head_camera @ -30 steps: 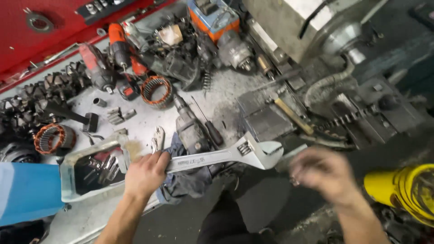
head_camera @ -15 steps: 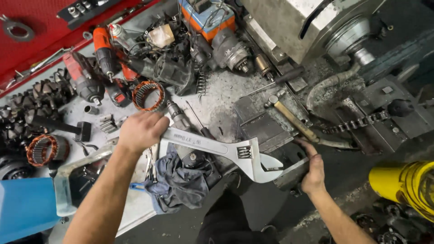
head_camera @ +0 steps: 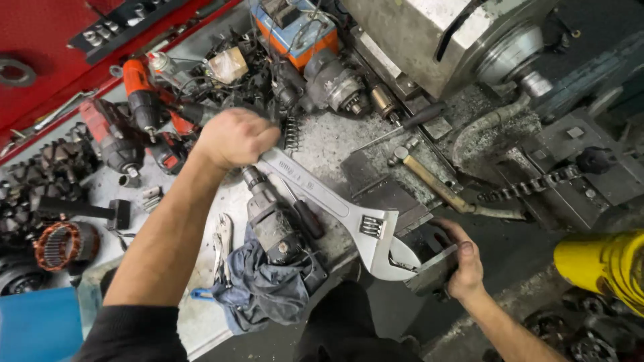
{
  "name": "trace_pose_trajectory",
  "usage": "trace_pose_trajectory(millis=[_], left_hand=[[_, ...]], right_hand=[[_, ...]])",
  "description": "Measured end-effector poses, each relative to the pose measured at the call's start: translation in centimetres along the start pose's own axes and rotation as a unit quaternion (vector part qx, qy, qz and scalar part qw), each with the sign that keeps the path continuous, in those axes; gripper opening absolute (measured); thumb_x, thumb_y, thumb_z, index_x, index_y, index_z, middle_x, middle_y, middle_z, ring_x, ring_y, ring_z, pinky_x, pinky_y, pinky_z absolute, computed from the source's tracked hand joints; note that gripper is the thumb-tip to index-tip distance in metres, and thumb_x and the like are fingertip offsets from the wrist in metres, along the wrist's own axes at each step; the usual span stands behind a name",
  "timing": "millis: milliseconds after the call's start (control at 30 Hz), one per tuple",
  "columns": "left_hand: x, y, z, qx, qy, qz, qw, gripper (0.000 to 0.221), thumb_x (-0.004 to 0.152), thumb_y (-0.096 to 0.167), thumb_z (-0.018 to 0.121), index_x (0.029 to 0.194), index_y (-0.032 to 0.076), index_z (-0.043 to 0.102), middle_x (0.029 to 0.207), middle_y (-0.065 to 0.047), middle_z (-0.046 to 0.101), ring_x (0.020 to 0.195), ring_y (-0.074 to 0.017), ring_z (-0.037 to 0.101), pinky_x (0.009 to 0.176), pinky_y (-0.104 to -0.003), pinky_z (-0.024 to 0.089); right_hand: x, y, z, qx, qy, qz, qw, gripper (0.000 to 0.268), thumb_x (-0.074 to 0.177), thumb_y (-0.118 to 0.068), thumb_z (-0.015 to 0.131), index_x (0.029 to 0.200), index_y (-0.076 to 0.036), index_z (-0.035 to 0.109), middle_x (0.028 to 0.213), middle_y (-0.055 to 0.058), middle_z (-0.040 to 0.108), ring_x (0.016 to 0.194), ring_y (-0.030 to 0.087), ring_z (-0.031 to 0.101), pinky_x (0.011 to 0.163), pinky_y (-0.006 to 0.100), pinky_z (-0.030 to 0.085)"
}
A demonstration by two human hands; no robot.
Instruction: Loosening and removing a small fastener from a metal component held in a vice using an adjustable wrench and a hammer.
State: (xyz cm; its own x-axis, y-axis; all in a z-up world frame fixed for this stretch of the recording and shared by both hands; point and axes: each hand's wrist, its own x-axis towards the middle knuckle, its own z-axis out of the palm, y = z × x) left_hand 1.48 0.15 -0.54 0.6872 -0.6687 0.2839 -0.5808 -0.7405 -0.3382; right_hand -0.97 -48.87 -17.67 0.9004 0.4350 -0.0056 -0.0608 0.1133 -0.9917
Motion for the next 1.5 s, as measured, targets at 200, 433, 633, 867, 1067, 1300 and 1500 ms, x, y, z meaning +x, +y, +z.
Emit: trace_pose_trajectory(millis=[200, 433, 633, 867, 1067, 1300, 1500], left_hand=[[3.6, -1.7, 3.0, -0.027, 0.024, 0.038, 0.999, 0.011, 0.078, 0.021, 0.064, 0.075, 0.013, 0.056, 0.069, -0.002, 0.057, 0.065, -0.0224, 0.064, 0.06, -0.037, 0.052], [8.2, -3.2, 4.6, -0.056, 0.061, 0.069, 0.994, 0.007, 0.081, 0.019, 0.063, 0.078, 0.014, 0.058, 0.072, -0.001, 0.058, 0.069, -0.0231, 0.064, 0.064, -0.038, 0.053], [6.7, -2.9, 3.3, -0.054, 0.068, 0.048, 0.995, 0.009, 0.076, 0.022, 0.064, 0.074, 0.015, 0.059, 0.068, -0.001, 0.057, 0.063, -0.0228, 0.062, 0.057, -0.038, 0.051], [6.0, -1.8, 2.1, -0.051, 0.04, -0.036, 0.997, 0.017, 0.081, 0.025, 0.063, 0.093, 0.016, 0.07, 0.091, -0.002, 0.06, 0.093, -0.024, 0.06, 0.087, -0.043, 0.047], [6.1, 1.6, 0.5, 0.044, 0.094, -0.238, 0.966, 0.03, 0.081, 0.026, 0.06, 0.109, 0.023, 0.07, 0.125, -0.009, 0.061, 0.118, -0.0293, 0.058, 0.1, -0.051, 0.041], [4.1, 8.3, 4.6, -0.225, 0.385, -0.638, 0.628, 0.039, 0.101, 0.03, 0.06, 0.132, 0.006, 0.055, 0.113, -0.013, 0.07, 0.1, -0.0259, 0.07, 0.087, -0.036, 0.056], [10.2, 10.4, 0.6, -0.662, 0.295, -0.677, 0.127, 0.052, 0.096, 0.061, 0.051, 0.091, 0.009, 0.055, 0.057, -0.005, 0.044, 0.038, -0.0182, 0.041, 0.034, -0.035, 0.035]], right_hand=[[-0.2, 1.5, -0.8, 0.03, 0.003, 0.005, 1.0, 0.1, 0.094, -0.075, 0.045, 0.143, 0.011, 0.048, 0.14, 0.022, 0.057, 0.133, 0.033, 0.053, 0.119, 0.045, 0.035], [-1.4, 1.8, -1.7, 0.034, -0.008, 0.021, 0.999, 0.102, 0.088, -0.073, 0.052, 0.145, 0.011, 0.046, 0.14, 0.022, 0.059, 0.132, 0.032, 0.054, 0.115, 0.043, 0.037], [3.4, -1.9, -3.2, -0.095, -0.077, -0.029, 0.992, 0.084, 0.09, -0.062, 0.054, 0.138, 0.007, 0.053, 0.14, 0.019, 0.059, 0.134, 0.029, 0.053, 0.113, 0.038, 0.036], [19.6, -15.8, 10.7, -0.227, -0.165, 0.088, 0.956, 0.038, 0.088, -0.029, 0.07, 0.116, -0.003, 0.072, 0.105, 0.006, 0.075, 0.097, 0.015, 0.069, 0.086, 0.033, 0.053], [24.8, -13.5, 20.7, -0.05, -0.396, 0.414, 0.818, 0.036, 0.092, -0.035, 0.065, 0.111, -0.005, 0.07, 0.097, 0.006, 0.074, 0.085, 0.016, 0.07, 0.078, 0.035, 0.056], [24.7, -9.6, 21.3, 0.227, -0.415, 0.54, 0.696, 0.035, 0.099, -0.042, 0.066, 0.078, -0.02, 0.05, 0.057, -0.011, 0.033, 0.043, 0.003, 0.031, 0.043, 0.024, 0.03], [24.1, -10.9, 20.3, 0.088, -0.352, 0.377, 0.853, 0.041, 0.093, -0.048, 0.066, 0.07, -0.015, 0.057, 0.058, -0.003, 0.048, 0.044, 0.012, 0.043, 0.04, 0.028, 0.031]])
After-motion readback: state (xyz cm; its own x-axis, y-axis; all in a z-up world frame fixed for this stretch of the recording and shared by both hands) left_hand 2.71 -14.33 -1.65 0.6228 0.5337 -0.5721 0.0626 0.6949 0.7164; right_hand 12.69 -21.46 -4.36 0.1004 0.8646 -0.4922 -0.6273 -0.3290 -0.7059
